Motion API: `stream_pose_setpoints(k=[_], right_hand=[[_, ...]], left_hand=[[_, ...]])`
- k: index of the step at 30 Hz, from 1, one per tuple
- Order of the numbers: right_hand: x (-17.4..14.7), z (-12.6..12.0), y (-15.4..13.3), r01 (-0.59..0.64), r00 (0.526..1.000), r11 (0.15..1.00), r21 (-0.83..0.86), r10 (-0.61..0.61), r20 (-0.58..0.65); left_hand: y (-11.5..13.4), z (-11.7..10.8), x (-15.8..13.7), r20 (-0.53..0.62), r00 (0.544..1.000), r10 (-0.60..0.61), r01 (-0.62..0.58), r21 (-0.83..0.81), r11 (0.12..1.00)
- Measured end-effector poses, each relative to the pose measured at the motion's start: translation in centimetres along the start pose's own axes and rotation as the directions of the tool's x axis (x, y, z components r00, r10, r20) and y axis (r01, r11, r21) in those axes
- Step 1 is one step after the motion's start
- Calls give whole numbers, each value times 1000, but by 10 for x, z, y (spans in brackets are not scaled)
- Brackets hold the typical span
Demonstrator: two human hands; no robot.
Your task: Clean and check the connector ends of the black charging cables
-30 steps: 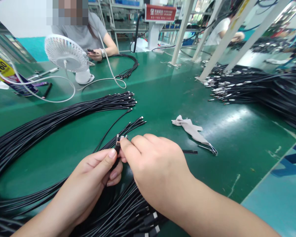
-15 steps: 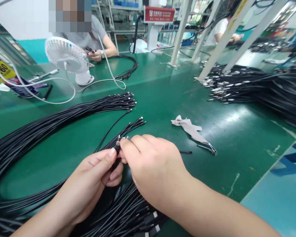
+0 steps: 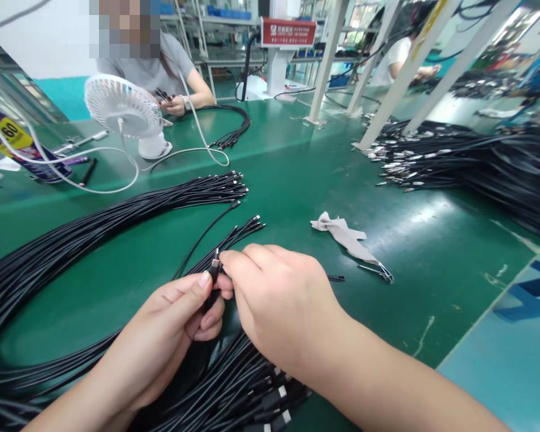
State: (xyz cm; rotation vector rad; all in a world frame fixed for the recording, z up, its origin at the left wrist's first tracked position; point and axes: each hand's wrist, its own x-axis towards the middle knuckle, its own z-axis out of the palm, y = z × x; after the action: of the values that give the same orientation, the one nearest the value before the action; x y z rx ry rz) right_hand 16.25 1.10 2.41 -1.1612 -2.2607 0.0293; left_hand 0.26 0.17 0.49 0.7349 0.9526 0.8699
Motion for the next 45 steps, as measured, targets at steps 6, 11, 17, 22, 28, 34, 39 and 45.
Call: stream_pose_setpoints(k=[6,11,17,22,28,34,39,45], right_hand=[[5,2,4,-185,983,910,370,166,82],[7,8,5,-121,993,930,348,109,55],[9,9,13,-71,990,997,-8,70,-120],[8,7,19,-175,982,983,58,179,-59],[6,5,9,-196,980,964,181,188,62],[2,0,-3,-80,986,979,187,50,160],[-1,5,-8,0,991,995,100,-13,131],[-5,12,-5,45,998,999,-25,-44,47]], left_hand=[[-1,-1,-1,64,998,10,-17,108,994],[-1,0,-2,63,998,-16,9,112,994],[1,1,-1,42,999,-34,32,44,999],[1,-1,-2,-5,1000,-4,4,40,999],[1,-3,0,-62,997,36,-36,10,999],[1,-3,1,-107,993,46,-47,-9,999],[-1,-5,1,-106,993,61,-61,1,998],[-2,-5,3,-129,990,65,-63,16,998]])
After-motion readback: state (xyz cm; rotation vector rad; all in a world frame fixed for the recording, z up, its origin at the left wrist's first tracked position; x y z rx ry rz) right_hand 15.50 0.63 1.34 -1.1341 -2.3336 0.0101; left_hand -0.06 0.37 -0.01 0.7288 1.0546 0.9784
